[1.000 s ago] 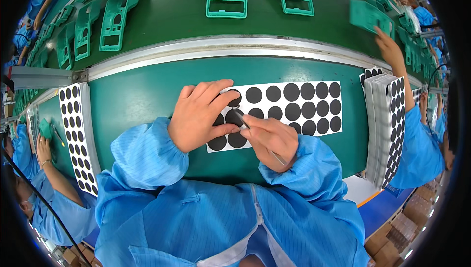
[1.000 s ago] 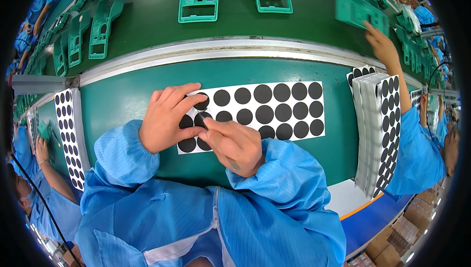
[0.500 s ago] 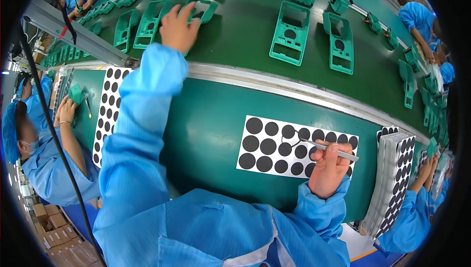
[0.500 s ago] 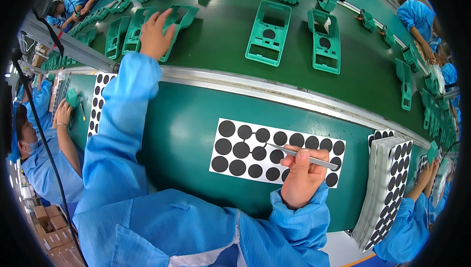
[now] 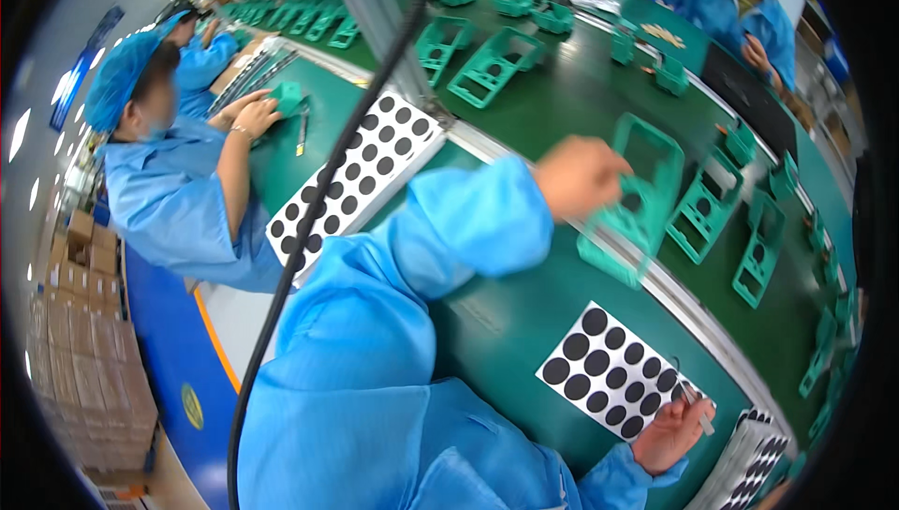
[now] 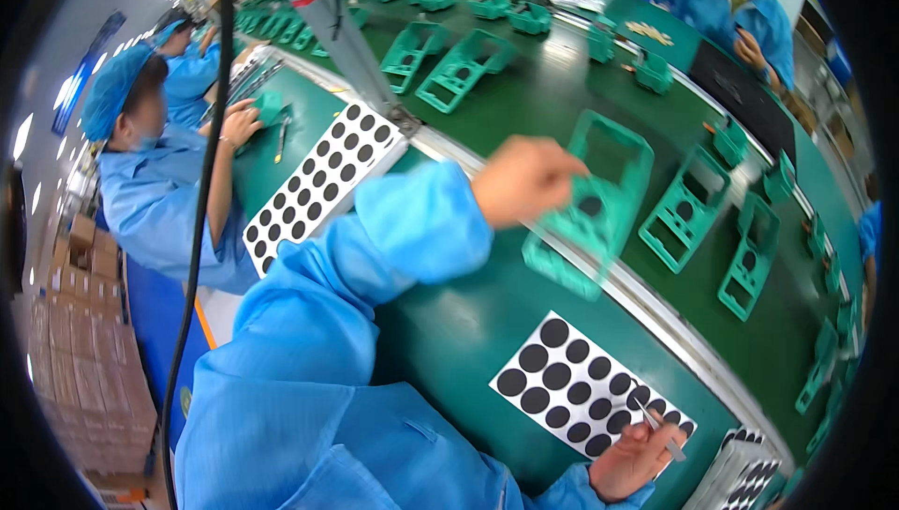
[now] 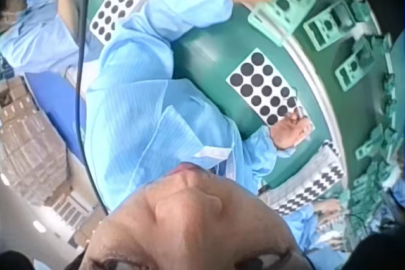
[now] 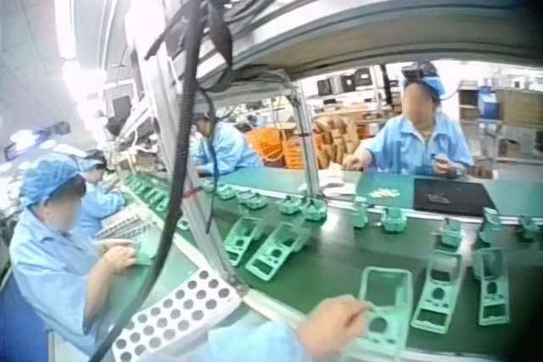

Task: The person applies small black adhesive pads to green plastic housings using tweezers.

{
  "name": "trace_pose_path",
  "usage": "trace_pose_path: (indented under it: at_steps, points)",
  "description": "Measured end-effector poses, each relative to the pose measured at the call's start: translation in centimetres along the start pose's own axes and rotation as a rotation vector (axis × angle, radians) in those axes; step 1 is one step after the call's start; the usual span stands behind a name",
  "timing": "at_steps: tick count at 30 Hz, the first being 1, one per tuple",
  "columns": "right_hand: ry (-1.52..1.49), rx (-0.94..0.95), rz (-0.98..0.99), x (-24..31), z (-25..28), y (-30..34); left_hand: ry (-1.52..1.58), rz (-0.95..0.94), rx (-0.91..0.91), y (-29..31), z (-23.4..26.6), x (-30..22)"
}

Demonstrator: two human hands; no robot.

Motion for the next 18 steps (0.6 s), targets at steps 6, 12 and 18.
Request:
trace_pose_path:
  at_steps: [6,12,18]
  points:
    - [-0.051,0.142,0.032,0.3,0.4,-0.3,0.105,-0.041,0.058,6.6,-1.7,-9.1]
    - [-0.070,0.109,0.034,0.2,-1.0,1.1,0.027,-0.052,0.064,9.5,-3.2,-9.6]
    - [-0.064,0.128,0.033,-0.8,-1.2,1.4,-0.006,-0.012,0.090,11.1,-4.7,-8.8]
Point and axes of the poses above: each hand's wrist, its own y-axis away from the middle knuckle, its own z-axis out of the back of the hand, x = y × z, the point moved 2 cm from there along -y, towards the middle knuckle
